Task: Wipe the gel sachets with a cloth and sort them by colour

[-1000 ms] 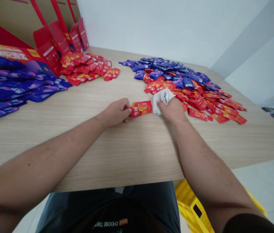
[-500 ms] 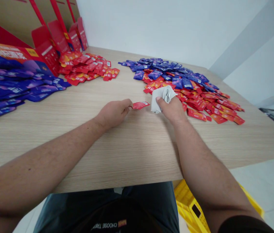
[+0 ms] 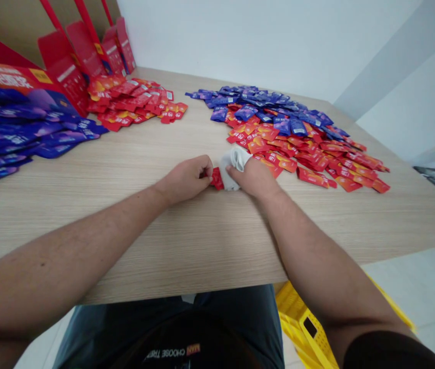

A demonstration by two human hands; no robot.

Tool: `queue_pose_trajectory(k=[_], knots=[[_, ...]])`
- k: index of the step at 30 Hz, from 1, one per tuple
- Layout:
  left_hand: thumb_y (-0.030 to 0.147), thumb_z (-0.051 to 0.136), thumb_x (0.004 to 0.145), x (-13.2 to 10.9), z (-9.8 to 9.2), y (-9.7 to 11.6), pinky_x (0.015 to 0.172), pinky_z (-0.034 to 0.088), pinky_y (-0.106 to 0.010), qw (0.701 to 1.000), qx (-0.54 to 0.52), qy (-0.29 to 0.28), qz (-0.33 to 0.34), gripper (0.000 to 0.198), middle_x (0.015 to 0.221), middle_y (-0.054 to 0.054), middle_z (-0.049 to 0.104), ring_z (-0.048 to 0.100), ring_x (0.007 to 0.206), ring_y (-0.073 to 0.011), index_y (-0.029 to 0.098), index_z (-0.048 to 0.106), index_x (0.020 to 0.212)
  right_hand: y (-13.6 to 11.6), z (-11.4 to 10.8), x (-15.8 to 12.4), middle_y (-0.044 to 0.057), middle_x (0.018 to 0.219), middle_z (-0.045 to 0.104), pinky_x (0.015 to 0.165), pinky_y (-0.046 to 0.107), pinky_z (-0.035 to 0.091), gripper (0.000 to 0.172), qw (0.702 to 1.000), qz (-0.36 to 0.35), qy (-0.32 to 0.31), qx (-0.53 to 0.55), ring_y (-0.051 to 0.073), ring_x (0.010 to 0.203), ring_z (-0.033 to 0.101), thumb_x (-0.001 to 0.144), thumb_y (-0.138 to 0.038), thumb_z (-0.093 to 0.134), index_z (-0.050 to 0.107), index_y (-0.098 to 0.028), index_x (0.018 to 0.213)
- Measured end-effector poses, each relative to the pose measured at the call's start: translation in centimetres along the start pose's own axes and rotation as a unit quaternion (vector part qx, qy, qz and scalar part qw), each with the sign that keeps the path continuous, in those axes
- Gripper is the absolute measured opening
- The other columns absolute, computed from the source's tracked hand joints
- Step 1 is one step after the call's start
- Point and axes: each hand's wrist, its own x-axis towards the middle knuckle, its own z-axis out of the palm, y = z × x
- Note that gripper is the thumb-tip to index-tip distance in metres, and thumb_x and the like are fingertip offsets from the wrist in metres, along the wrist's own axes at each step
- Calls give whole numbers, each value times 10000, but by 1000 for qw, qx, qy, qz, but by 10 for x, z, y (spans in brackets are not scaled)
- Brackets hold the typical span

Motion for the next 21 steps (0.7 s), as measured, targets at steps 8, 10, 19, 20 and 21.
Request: queue_pose_trajectory(k=[8,10,19,20,21], knots=[[138,559,733,-2,0,-3,605,372,-254,998,-39,-29,27,113,710,33,570,521,662,-137,205,534,821,-10,-11,-10,145,1070,739,834,364,519,444,999,-49,6,17,295,1013,689,912,-509,516,680,-178,1159],[127,551,724,-3,-1,-1,614,374,-253,998,-32,-34,33,113,716,32,575,520,667,-134,201,543,809,-12,-10,-11,155,1037,743,803,366,523,440,998,-59,-32,-4,303,975,697,899,-518,530,696,-173,1117],[123,557,721,0,-1,-4,591,362,-251,998,-57,-22,13,112,693,34,560,502,650,-133,197,534,803,-7,-13,-9,158,1077,739,825,368,519,448,1000,-29,7,-1,308,1028,689,910,-516,526,685,-176,1156],[117,557,714,0,-1,-5,595,364,-252,998,-54,-24,15,116,695,33,562,503,653,-132,196,534,796,-10,-12,-11,151,1060,743,814,359,519,440,998,-54,-21,-4,302,1010,694,907,-524,533,694,-185,1136],[114,559,708,0,-1,-5,597,364,-252,998,-50,-25,16,114,692,34,559,500,652,-131,196,532,783,-11,-11,-11,155,1046,744,804,358,519,435,997,-61,-40,-17,302,989,698,903,-527,539,702,-183,1114]])
